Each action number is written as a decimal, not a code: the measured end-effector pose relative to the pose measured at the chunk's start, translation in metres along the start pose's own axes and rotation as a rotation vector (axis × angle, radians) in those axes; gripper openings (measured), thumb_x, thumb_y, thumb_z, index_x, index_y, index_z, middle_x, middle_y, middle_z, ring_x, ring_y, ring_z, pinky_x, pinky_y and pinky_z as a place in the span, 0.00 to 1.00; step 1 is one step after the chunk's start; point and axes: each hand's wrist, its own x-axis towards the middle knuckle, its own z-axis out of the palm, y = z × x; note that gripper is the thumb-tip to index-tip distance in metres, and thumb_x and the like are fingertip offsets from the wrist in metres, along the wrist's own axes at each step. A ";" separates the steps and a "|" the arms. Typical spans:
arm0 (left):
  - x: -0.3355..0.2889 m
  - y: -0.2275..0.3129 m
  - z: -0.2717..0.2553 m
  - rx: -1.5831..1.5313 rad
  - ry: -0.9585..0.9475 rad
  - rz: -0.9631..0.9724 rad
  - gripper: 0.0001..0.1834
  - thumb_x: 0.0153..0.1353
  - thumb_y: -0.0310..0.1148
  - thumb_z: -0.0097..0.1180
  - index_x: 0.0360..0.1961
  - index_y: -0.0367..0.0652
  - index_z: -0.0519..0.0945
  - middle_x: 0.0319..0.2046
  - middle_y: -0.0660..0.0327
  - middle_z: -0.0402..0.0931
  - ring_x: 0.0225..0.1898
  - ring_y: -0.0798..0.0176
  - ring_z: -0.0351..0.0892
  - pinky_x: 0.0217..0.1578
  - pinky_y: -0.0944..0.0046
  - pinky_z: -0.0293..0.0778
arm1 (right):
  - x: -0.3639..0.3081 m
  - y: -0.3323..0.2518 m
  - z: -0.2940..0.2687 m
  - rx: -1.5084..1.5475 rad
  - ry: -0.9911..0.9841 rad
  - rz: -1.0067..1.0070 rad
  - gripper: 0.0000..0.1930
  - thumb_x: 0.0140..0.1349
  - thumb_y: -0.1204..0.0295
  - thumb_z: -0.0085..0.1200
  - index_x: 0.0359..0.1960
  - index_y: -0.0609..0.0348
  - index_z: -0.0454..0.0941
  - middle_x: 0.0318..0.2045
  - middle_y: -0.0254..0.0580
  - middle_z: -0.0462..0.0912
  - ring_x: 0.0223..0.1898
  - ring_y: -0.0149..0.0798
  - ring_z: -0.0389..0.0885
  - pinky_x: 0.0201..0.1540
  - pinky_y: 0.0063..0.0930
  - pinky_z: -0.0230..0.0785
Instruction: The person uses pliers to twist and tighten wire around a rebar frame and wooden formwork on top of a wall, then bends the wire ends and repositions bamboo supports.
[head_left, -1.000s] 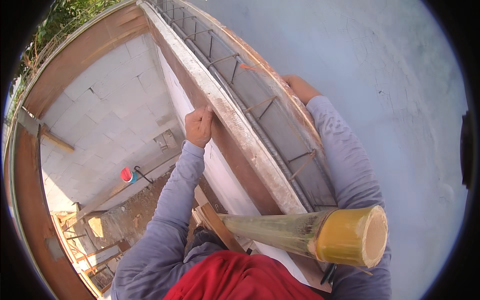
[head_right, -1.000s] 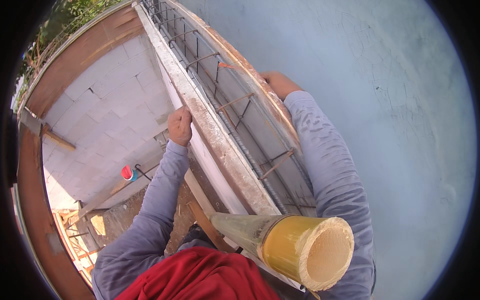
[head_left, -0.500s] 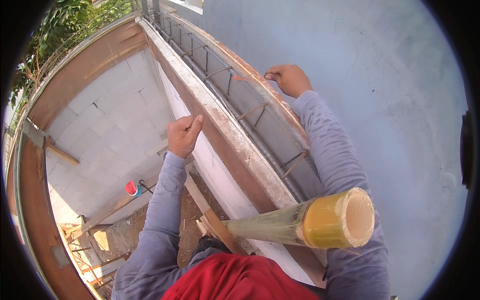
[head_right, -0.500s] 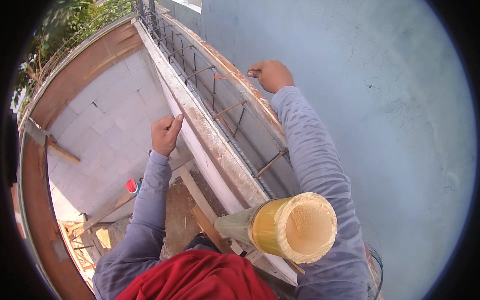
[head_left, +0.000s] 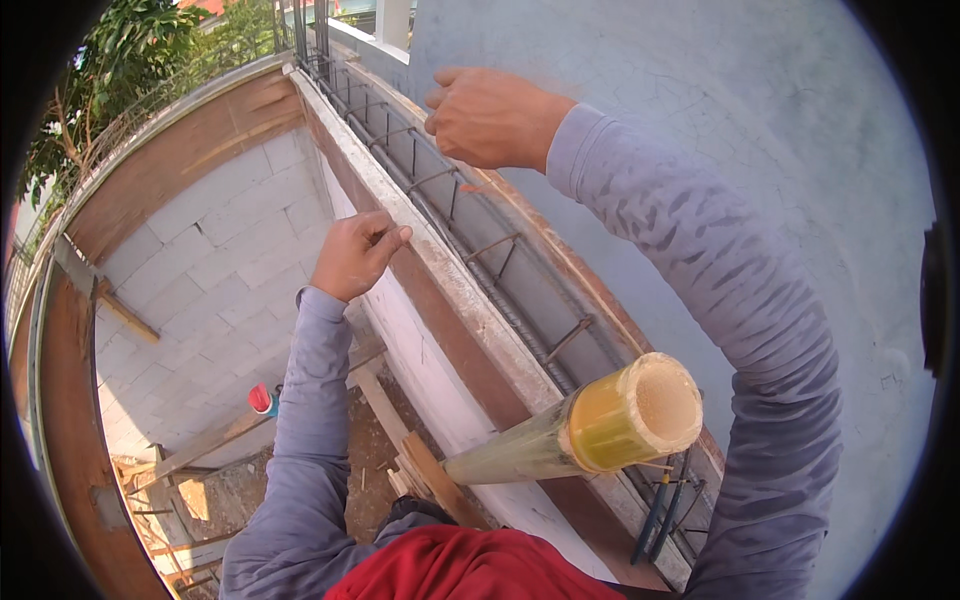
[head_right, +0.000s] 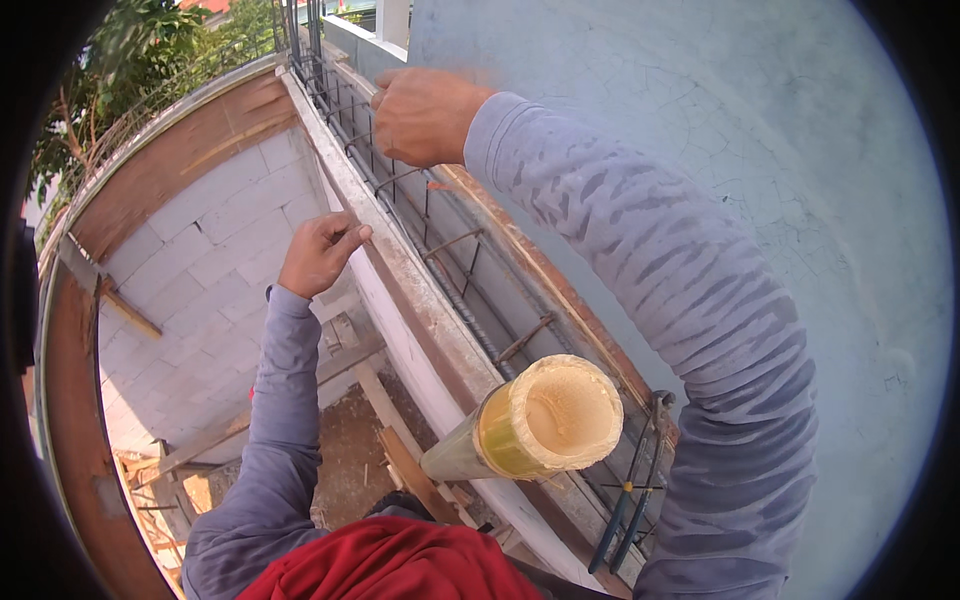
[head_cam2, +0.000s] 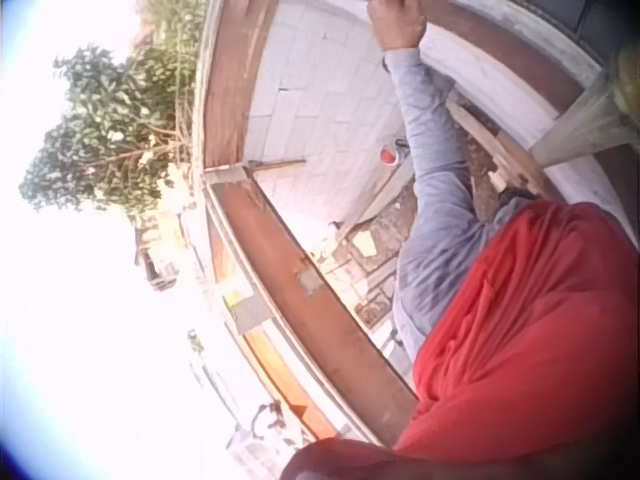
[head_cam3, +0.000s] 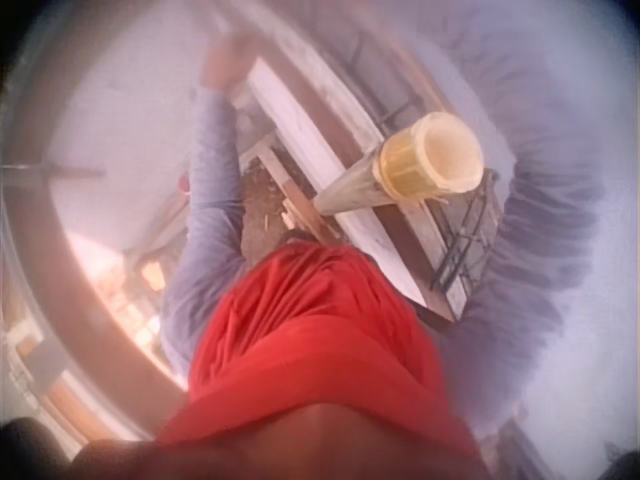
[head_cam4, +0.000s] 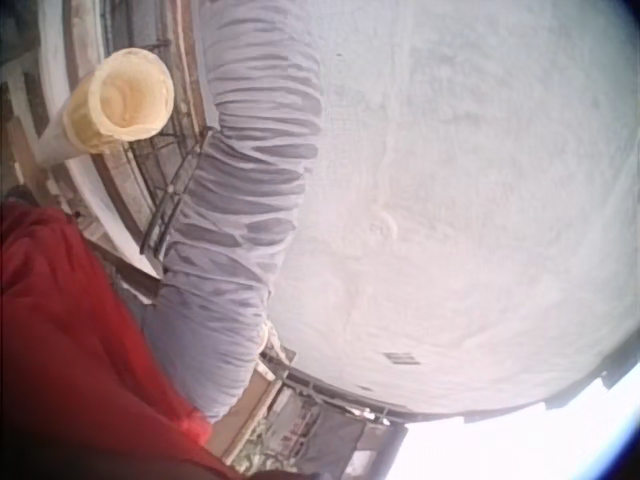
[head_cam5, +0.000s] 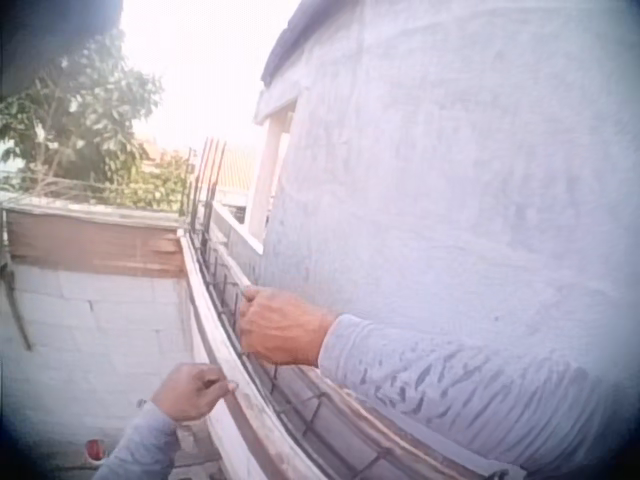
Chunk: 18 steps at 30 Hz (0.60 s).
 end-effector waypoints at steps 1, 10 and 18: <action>0.002 0.006 0.003 0.027 0.032 -0.001 0.20 0.60 0.39 0.74 0.23 0.38 0.78 0.16 0.64 0.65 0.21 0.73 0.63 0.23 0.63 0.61 | 0.009 -0.012 -0.004 0.009 0.012 -0.062 0.11 0.58 0.64 0.59 0.18 0.45 0.85 0.27 0.21 0.83 0.39 0.30 0.80 0.50 0.26 0.68; 0.015 -0.018 0.038 -0.717 0.107 -0.255 0.15 0.65 0.38 0.69 0.44 0.38 0.83 0.26 0.70 0.76 0.28 0.74 0.69 0.29 0.68 0.67 | 0.033 -0.052 0.024 0.205 0.240 -0.151 0.03 0.58 0.66 0.61 0.30 0.44 0.85 0.33 0.21 0.81 0.45 0.31 0.79 0.50 0.29 0.73; 0.013 0.009 0.026 -0.694 0.067 -0.289 0.15 0.74 0.43 0.59 0.35 0.42 0.81 0.29 0.70 0.75 0.26 0.74 0.65 0.28 0.70 0.63 | 0.044 -0.036 -0.015 0.948 -0.122 0.284 0.23 0.62 0.72 0.63 0.60 0.49 0.77 0.63 0.45 0.72 0.61 0.51 0.80 0.60 0.42 0.77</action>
